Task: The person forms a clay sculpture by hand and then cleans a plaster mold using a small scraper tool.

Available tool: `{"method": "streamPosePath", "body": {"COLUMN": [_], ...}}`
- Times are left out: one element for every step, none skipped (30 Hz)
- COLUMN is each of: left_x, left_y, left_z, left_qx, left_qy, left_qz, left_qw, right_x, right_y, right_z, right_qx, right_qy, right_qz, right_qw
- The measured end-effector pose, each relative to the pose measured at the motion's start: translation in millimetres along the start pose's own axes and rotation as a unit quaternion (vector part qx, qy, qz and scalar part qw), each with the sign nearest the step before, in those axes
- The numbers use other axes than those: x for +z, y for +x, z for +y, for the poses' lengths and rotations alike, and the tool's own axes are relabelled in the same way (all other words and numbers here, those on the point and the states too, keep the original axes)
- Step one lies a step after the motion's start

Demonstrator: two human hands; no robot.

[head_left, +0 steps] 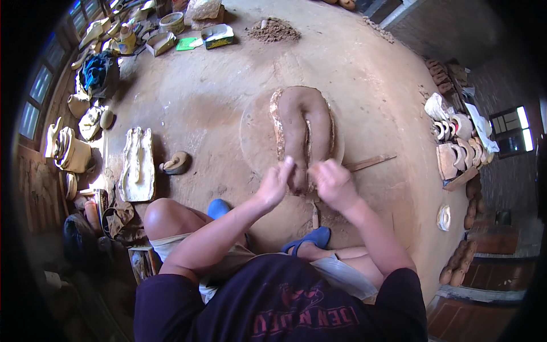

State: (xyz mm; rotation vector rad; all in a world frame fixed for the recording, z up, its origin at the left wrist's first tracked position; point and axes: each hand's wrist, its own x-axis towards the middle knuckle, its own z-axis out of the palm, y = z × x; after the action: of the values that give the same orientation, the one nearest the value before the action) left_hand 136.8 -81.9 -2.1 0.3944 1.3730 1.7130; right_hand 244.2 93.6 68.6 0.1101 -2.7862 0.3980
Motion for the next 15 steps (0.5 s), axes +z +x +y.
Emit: {"method": "streamPosePath", "body": {"left_x": [0, -22, -26, -31, -34, -41, -43, -46, -45, -45, -44, -47, -50, -53, -56], "left_y": [10, 27, 38, 45, 50, 55, 60, 64, 65, 66, 67, 68, 69, 69, 68], "left_z": [-10, -28, -36, -41, -48, -54, -60, -66, -68, -70, -71, -71, -72, -72, -74], "left_qx": [0.09, 0.088, 0.084, 0.136, 0.185, 0.175, 0.173, 0.164, 0.152, 0.148, 0.143, 0.141, 0.139, 0.163, 0.184], "left_qy": [-0.013, 0.143, 0.139, 0.236, 0.331, 0.336, 0.333, 0.322, 0.311, 0.309, 0.304, 0.302, 0.302, 0.279, 0.255], "left_qz": [0.15, 0.22, 0.223, 0.268, 0.309, 0.272, 0.274, 0.263, 0.248, 0.248, 0.239, 0.233, 0.236, 0.23, 0.221], "left_qw": [0.985, 0.961, 0.961, 0.924, 0.872, 0.885, 0.885, 0.895, 0.905, 0.906, 0.911, 0.914, 0.913, 0.918, 0.923], "right_x": [-2, -6, -12, -18, -15, -13, -11, -8, -6, -4, -3, -1, 0, 1, 2], "right_y": [5, 14, 21, 28, 29, 31, 34, 37, 39, 43, 46, 52, 58, 65, 71], "right_z": [10, 16, 21, 20, 27, 35, 41, 47, 52, 57, 62, 64, 65, 66, 68], "right_qx": [0.037, 0.099, 0.166, 0.237, 0.237, 0.177, 0.117, 0.088, 0.09, 0.078, 0.065, 0.063, 0.035, 0.006, 0.006], "right_qy": [-0.025, 0.016, 0.053, 0.103, 0.104, 0.067, 0.03, 0.017, 0.017, 0.005, -0.007, -0.005, -0.003, -0.001, 0.001], "right_qz": [0.024, 0.035, 0.043, 0.005, -0.001, -0.014, -0.026, -0.035, -0.04, -0.053, -0.065, -0.067, -0.071, -0.075, -0.078], "right_qw": [0.999, 0.994, 0.984, 0.966, 0.966, 0.982, 0.992, 0.995, 0.995, 0.996, 0.996, 0.996, 0.997, 0.997, 0.997]}}
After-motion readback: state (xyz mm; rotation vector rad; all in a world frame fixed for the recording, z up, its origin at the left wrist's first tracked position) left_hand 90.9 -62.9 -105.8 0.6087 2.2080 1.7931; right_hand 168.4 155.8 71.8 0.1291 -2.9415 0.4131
